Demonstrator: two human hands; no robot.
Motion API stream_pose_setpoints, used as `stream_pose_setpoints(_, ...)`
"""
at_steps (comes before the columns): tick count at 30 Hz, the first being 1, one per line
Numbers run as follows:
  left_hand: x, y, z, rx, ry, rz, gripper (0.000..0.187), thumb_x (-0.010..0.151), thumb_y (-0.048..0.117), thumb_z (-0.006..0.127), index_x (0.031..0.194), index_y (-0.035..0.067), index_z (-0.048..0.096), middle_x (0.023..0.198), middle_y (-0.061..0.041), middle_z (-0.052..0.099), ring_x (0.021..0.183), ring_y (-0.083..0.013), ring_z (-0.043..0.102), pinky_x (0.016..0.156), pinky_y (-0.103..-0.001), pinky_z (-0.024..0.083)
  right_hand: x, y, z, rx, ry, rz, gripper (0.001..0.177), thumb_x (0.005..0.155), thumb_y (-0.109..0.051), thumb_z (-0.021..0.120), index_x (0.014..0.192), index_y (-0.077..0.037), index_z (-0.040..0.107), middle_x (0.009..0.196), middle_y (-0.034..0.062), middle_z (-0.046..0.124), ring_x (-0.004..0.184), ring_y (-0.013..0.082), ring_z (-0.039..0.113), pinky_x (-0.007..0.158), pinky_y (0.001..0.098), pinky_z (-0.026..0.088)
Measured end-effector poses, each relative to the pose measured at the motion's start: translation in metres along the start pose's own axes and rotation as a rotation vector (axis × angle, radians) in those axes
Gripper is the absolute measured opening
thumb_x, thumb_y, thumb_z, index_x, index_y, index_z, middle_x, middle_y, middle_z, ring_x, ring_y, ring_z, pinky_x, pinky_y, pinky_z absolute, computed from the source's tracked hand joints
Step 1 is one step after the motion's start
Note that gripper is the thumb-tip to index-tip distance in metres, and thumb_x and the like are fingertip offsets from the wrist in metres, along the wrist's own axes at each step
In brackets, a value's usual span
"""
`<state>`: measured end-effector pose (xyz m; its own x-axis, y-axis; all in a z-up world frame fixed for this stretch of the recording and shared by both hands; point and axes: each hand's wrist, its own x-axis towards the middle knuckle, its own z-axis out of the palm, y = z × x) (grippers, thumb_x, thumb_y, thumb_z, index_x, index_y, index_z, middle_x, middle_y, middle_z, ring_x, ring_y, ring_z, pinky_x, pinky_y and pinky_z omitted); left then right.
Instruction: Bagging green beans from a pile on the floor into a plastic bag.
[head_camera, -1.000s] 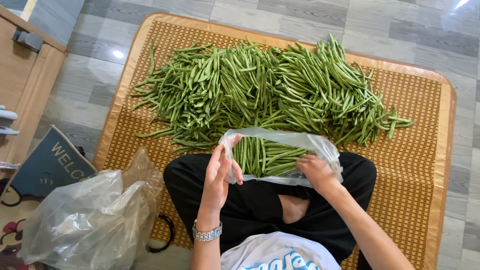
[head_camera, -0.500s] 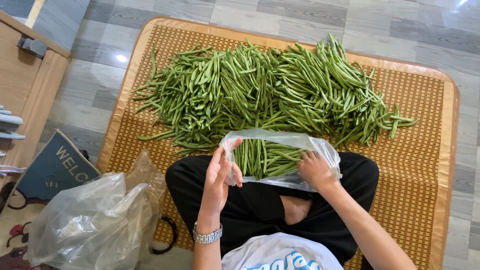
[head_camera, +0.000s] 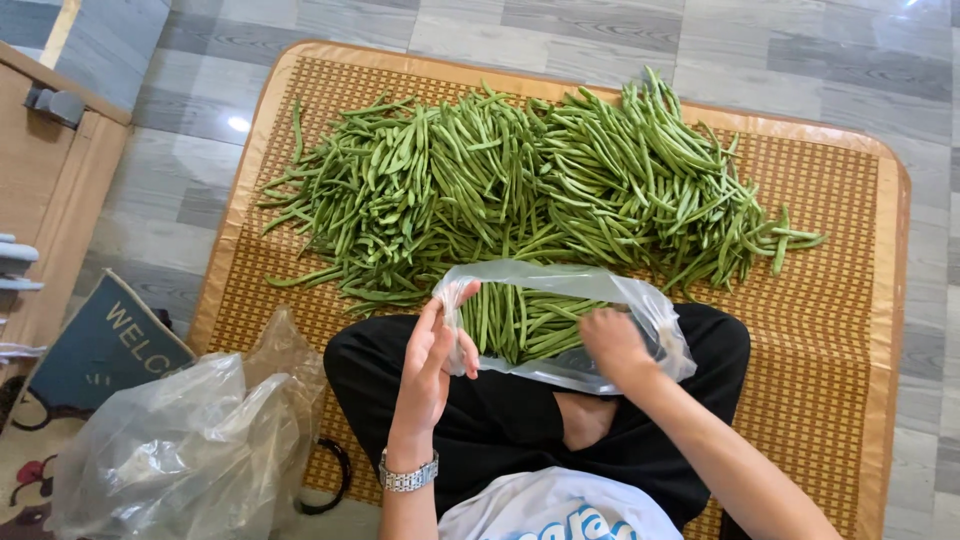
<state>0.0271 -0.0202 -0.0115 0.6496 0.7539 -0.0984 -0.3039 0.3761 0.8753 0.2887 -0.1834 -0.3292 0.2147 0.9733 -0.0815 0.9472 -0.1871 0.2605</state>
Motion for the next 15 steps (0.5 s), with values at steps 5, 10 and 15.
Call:
stream_pose_setpoints(5,0.000,-0.005,0.000,0.006,0.007,0.003,0.075,0.101,0.038,0.056,0.153,-0.009,0.028,0.150,-0.023,0.053,0.061,-0.0128,0.064,0.049,-0.027,0.059,0.062,-0.044,0.040,0.083,-0.203,-0.117,0.007,0.083,-0.010,0.072,0.077,-0.012,0.074,0.076,0.0051,0.073,0.067,0.0237,0.070,0.056,0.0371,0.055)
stream_pose_setpoints(10,-0.002,0.000,0.002,0.016,0.011,0.004,0.073,0.101,0.037,0.056,0.152,-0.009,0.030,0.148,-0.023,0.055,0.061,-0.0123,0.065,0.050,-0.026,0.059,0.067,-0.040,0.094,0.105,0.098,-0.144,0.015,0.083,-0.016,0.067,0.072,-0.025,0.071,0.074,-0.0026,0.067,0.071,0.0188,0.068,0.059,0.0346,0.053)
stream_pose_setpoints(15,0.000,-0.007,0.003,0.000,-0.004,-0.005,0.074,0.102,0.037,0.055,0.152,-0.010,0.030,0.147,-0.024,0.055,0.061,-0.0127,0.065,0.050,-0.026,0.059,0.036,-0.031,0.082,0.096,0.217,-0.250,0.010,0.077,-0.016,0.070,0.070,-0.023,0.067,0.072,0.0014,0.063,0.067,0.0229,0.063,0.056,0.0356,0.048)
